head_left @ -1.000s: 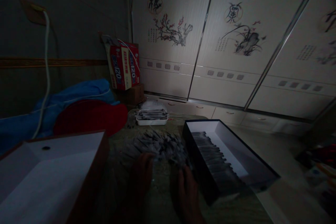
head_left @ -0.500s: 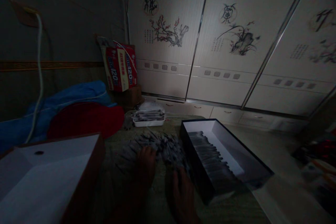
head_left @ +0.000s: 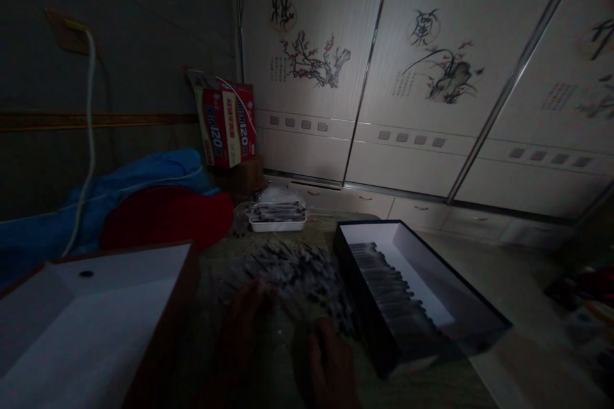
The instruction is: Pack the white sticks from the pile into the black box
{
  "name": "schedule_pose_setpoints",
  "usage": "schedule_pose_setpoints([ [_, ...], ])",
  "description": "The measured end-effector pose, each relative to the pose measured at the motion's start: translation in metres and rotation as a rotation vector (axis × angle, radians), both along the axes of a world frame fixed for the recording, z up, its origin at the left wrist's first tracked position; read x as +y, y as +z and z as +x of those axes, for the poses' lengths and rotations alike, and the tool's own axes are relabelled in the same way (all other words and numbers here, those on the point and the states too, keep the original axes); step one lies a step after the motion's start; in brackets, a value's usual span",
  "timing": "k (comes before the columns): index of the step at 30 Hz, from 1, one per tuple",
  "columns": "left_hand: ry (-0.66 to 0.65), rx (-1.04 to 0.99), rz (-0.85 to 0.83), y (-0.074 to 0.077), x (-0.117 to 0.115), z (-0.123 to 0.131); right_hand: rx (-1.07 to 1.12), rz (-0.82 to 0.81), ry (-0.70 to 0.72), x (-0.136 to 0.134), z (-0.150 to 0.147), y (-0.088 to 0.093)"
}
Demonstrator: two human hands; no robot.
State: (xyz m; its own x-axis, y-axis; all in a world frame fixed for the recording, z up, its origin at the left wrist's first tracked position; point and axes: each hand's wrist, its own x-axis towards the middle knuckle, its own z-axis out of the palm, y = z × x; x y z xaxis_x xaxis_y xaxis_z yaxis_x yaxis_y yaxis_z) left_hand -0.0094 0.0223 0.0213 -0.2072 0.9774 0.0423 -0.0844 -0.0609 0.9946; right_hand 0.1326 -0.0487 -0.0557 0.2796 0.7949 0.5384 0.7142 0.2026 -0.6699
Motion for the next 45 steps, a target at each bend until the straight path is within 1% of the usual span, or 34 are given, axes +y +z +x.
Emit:
schedule_pose_setpoints([
  [2, -0.027, -0.069, -0.03, 0.004, -0.002, 0.001, -0.009, -0.02, 0.096, 0.0, -0.001, 0.009],
  [4, -0.051, -0.113, -0.056, 0.005, -0.003, 0.003, -0.002, -0.021, 0.154, 0.001, -0.002, 0.016],
  [6, -0.064, -0.123, -0.065, 0.003, -0.003, 0.004, 0.005, -0.02, 0.189, 0.002, -0.003, 0.02],
  [9, -0.054, -0.084, -0.06, -0.002, -0.003, 0.003, 0.002, -0.018, 0.219, 0.002, -0.003, 0.02],
  [11, -0.05, -0.034, -0.059, -0.007, -0.002, 0.002, -0.005, -0.007, 0.218, 0.002, -0.002, 0.018],
  [15, -0.119, 0.032, -0.034, -0.015, 0.0, 0.001, -0.033, 0.012, 0.204, 0.001, -0.001, 0.014],
  [18, -0.111, 0.042, -0.03, -0.018, 0.001, 0.001, -0.054, 0.011, 0.183, 0.001, -0.001, 0.012],
  [19, -0.131, 0.04, -0.033, -0.018, 0.001, 0.001, -0.057, 0.012, 0.177, 0.001, -0.001, 0.012],
  [22, -0.227, 0.03, -0.031, -0.016, 0.0, 0.001, -0.076, -0.02, 0.207, 0.002, 0.001, 0.012],
  [24, -0.251, 0.021, -0.047, -0.013, -0.001, 0.003, -0.107, -0.045, 0.211, 0.004, 0.001, 0.014],
  [27, -0.232, -0.01, -0.09, -0.007, -0.004, 0.007, -0.178, -0.031, 0.169, 0.006, 0.001, 0.015],
  [30, -0.207, -0.035, -0.104, -0.004, -0.006, 0.009, -0.253, 0.041, 0.151, 0.006, -0.002, 0.016],
  [33, -0.23, -0.066, -0.123, -0.004, -0.006, 0.008, -0.313, 0.11, 0.132, 0.005, -0.004, 0.017],
  [37, -0.301, -0.169, -0.14, -0.008, -0.003, 0.008, -0.366, 0.116, 0.109, 0.004, -0.004, 0.019],
  [40, -0.269, -0.248, -0.18, -0.006, -0.004, 0.009, -0.393, 0.123, 0.115, 0.004, -0.003, 0.022],
  [42, -0.247, -0.226, -0.168, -0.002, -0.006, 0.01, -0.404, 0.13, 0.122, 0.004, -0.002, 0.023],
  [45, -0.267, -0.175, -0.137, 0.002, -0.007, 0.009, -0.422, 0.135, 0.122, 0.005, -0.002, 0.019],
])
